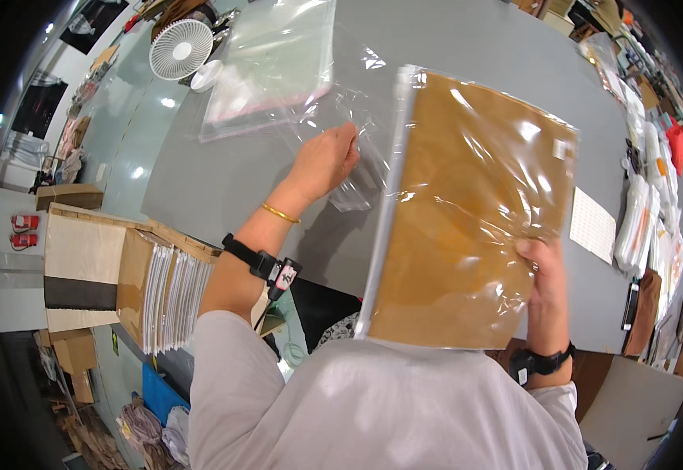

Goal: The person folds mustard-colored fabric items and places them into clear plastic bags. They then affix small white labels to the bags and stack the finished packages on the table.

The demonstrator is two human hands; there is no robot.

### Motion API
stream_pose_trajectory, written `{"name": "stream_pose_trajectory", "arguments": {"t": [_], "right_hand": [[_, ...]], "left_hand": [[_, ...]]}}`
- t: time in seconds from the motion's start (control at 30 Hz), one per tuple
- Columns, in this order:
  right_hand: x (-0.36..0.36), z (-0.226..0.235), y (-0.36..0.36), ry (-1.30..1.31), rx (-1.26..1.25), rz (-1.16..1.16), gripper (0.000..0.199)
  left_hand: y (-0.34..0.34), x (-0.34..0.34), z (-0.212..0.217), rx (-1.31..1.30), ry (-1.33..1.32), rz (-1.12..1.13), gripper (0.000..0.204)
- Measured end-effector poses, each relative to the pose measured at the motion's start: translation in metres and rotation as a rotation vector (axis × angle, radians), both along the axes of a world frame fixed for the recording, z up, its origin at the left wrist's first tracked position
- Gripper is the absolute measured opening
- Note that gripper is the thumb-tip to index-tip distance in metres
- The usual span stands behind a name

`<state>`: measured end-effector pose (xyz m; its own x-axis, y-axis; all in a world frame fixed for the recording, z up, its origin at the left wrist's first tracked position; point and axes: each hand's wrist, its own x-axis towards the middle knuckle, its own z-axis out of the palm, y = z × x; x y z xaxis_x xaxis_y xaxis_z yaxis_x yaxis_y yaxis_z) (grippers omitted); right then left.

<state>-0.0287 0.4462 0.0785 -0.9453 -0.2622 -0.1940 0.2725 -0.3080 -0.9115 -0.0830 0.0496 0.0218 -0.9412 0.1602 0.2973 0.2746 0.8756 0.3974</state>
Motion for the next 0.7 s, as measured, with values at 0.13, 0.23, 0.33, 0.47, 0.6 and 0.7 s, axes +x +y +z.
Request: {"name": "stream_pose_trajectory", "arguments": {"t": [0.13,0.23,0.33,0.47,0.6,0.7], "right_hand": [[0.007,-0.049,-0.013,-0.226,0.177,0.142,0.040],[0.015,-0.083,-0.023,-0.369,0.110,0.167,0.031],[0.007,-0.094,-0.033,-0.291,-0.015,0.158,0.028],[-0.014,-0.098,-0.044,-0.270,-0.186,-0.029,0.027],[-0.021,-0.112,-0.051,-0.305,-0.154,-0.190,0.033],[-0.017,-0.118,-0.051,-0.325,-0.169,-0.207,0.035]], "left_hand": [[0.024,0.017,0.007,0.058,0.072,0.043,0.013],[0.032,0.028,0.002,-0.041,0.048,0.046,0.015],[0.037,0.037,-0.009,-0.175,0.073,-0.049,0.019],[0.039,0.059,-0.026,-0.275,0.269,-0.142,0.029],[0.040,0.089,-0.043,-0.172,0.179,0.159,0.033],[0.039,0.099,-0.055,0.192,-0.083,0.472,0.022]]}}
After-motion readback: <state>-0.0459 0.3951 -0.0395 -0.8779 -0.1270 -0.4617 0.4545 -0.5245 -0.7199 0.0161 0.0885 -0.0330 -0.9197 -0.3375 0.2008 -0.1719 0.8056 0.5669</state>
